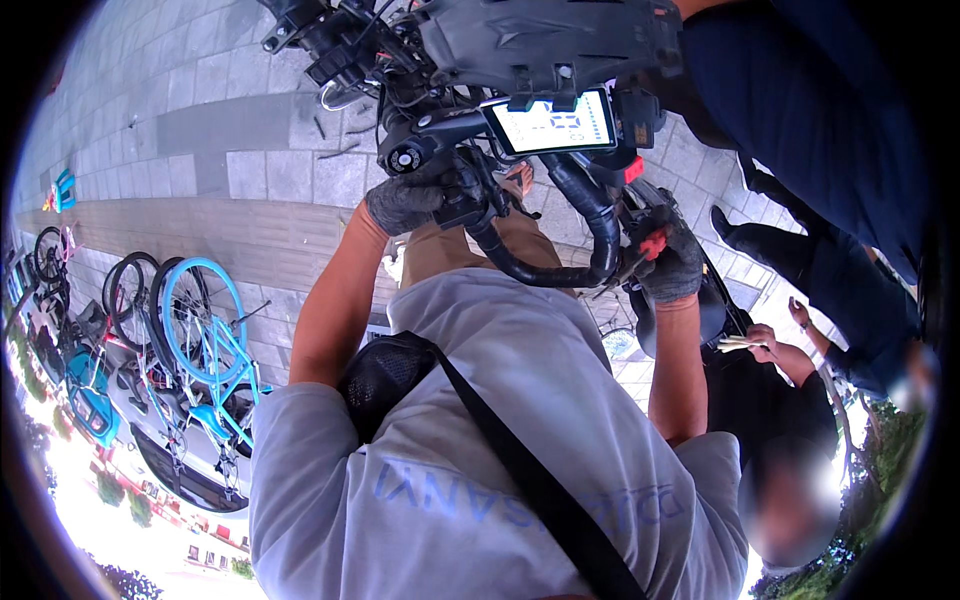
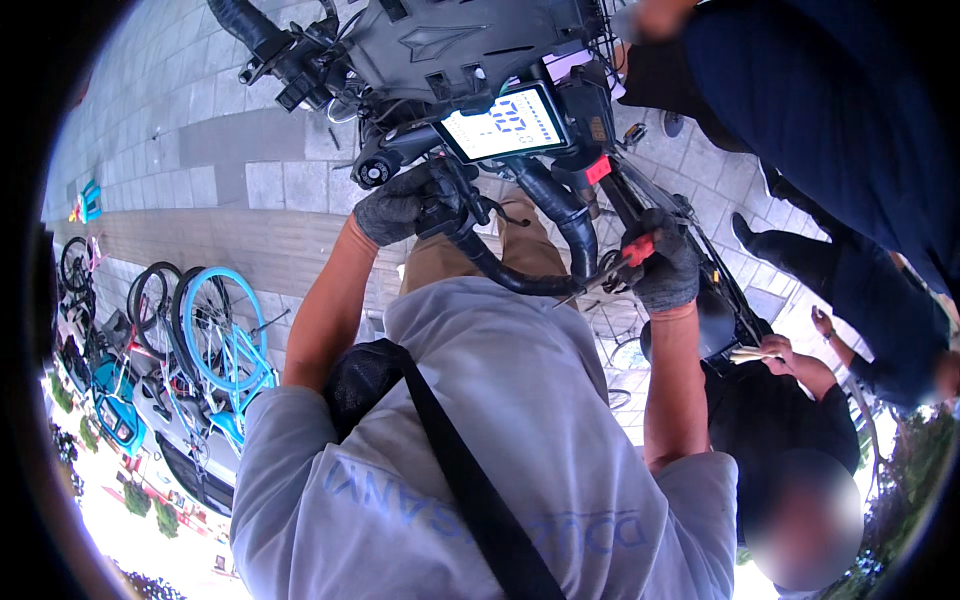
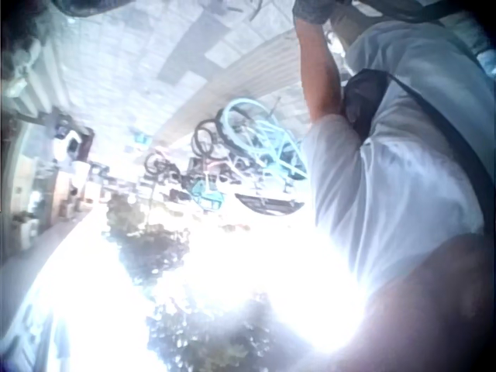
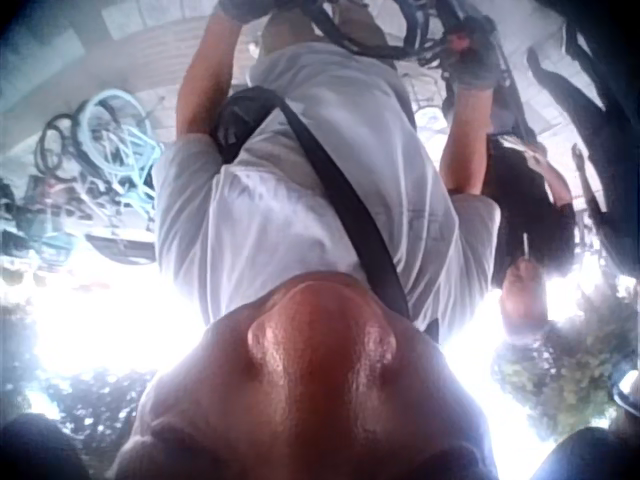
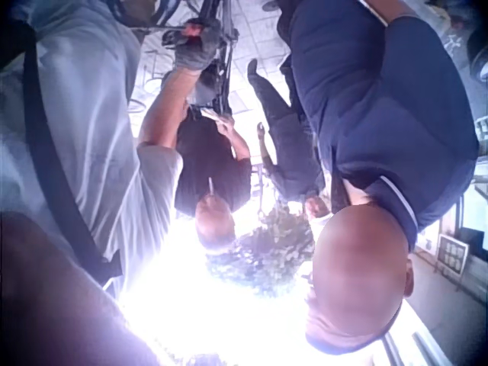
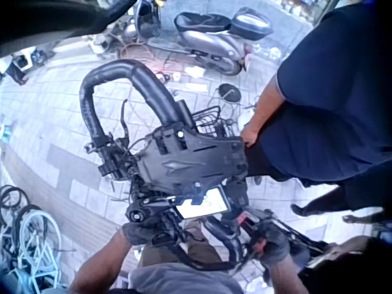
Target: The person uses a red screwdriver to tighten bolts on the handlebars of an electric bicycle. They adjust the handlebar position and secure the stem while standing on a sidewalk.
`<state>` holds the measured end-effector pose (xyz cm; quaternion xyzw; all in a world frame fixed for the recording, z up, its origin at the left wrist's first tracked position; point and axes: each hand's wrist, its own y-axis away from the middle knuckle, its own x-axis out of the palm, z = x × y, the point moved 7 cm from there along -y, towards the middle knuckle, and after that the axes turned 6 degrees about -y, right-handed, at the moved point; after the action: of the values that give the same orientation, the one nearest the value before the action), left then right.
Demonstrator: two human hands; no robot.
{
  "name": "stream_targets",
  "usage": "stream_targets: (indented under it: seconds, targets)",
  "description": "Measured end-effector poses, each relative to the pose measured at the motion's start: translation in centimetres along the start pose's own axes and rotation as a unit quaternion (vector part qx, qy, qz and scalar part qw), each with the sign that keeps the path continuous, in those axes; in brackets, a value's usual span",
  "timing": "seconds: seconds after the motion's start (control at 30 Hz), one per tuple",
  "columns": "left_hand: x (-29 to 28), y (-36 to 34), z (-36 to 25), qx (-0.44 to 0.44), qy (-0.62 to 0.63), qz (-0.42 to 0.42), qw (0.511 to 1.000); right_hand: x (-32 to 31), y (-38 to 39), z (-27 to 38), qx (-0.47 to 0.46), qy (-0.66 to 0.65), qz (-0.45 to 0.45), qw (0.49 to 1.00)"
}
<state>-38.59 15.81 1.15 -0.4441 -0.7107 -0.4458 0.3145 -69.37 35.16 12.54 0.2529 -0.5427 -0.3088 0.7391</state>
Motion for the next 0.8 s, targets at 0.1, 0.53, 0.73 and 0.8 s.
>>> stream_targets:
  seconds: [0.1,0.53,0.73,0.8]
  targets:
    - [0.5,-0.7,-0.1,0.01,-0.001,0.038,0.999,0.0,-0.1,-0.4,0.001,0.009,0.006,1.0]
    - [1.6,-0.4,-2.3,0.064,-0.158,0.032,0.985,-0.3,-0.8,-0.2,-0.023,0.067,-0.007,0.997]
    - [0.7,0.9,-1.5,0.058,-0.103,-0.058,0.991,-0.5,-0.9,0.0,-0.01,0.07,0.01,0.997]
    - [1.0,1.2,-1.3,0.06,-0.097,-0.061,0.992,-0.4,-0.8,-0.4,0.021,0.048,0.026,0.998]
